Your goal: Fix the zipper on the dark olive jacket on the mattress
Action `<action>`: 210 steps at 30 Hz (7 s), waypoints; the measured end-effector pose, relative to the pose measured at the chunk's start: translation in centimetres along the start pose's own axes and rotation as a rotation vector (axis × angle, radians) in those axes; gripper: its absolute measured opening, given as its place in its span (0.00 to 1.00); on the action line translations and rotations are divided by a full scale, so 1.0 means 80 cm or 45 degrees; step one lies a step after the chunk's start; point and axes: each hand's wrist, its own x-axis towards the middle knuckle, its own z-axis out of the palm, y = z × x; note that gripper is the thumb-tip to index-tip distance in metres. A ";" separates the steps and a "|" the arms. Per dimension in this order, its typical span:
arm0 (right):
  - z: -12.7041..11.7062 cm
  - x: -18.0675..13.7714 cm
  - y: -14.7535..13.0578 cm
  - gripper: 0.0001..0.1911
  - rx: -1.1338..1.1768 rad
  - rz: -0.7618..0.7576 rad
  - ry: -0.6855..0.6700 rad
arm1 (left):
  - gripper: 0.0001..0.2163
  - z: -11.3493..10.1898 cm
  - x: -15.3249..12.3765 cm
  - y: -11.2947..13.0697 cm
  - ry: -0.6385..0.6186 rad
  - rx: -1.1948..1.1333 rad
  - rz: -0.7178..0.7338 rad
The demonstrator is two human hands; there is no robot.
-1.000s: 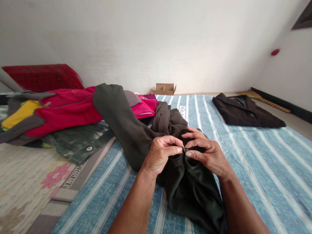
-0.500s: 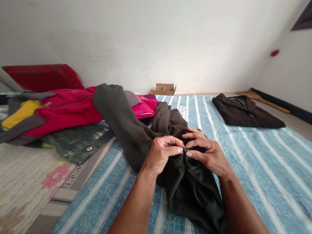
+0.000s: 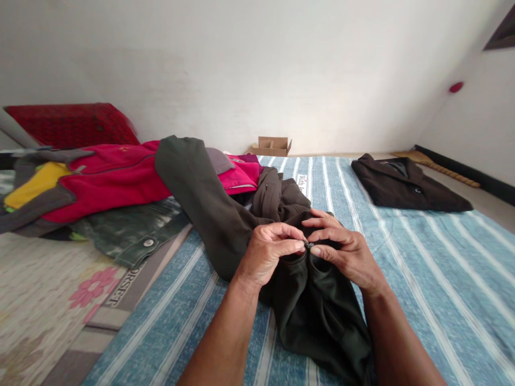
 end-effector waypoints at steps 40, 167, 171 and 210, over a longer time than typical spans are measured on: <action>-0.001 -0.001 -0.001 0.04 0.005 0.022 -0.003 | 0.05 -0.005 0.003 -0.001 -0.070 -0.014 -0.057; -0.004 0.000 -0.017 0.03 0.003 0.020 -0.192 | 0.06 -0.021 -0.001 0.005 -0.319 0.218 -0.139; -0.005 0.000 -0.016 0.02 0.002 0.011 -0.198 | 0.06 -0.021 -0.001 0.005 -0.305 0.227 -0.150; -0.010 -0.005 -0.002 0.16 -0.026 0.113 -0.005 | 0.06 -0.029 0.006 -0.008 -0.192 0.226 -0.045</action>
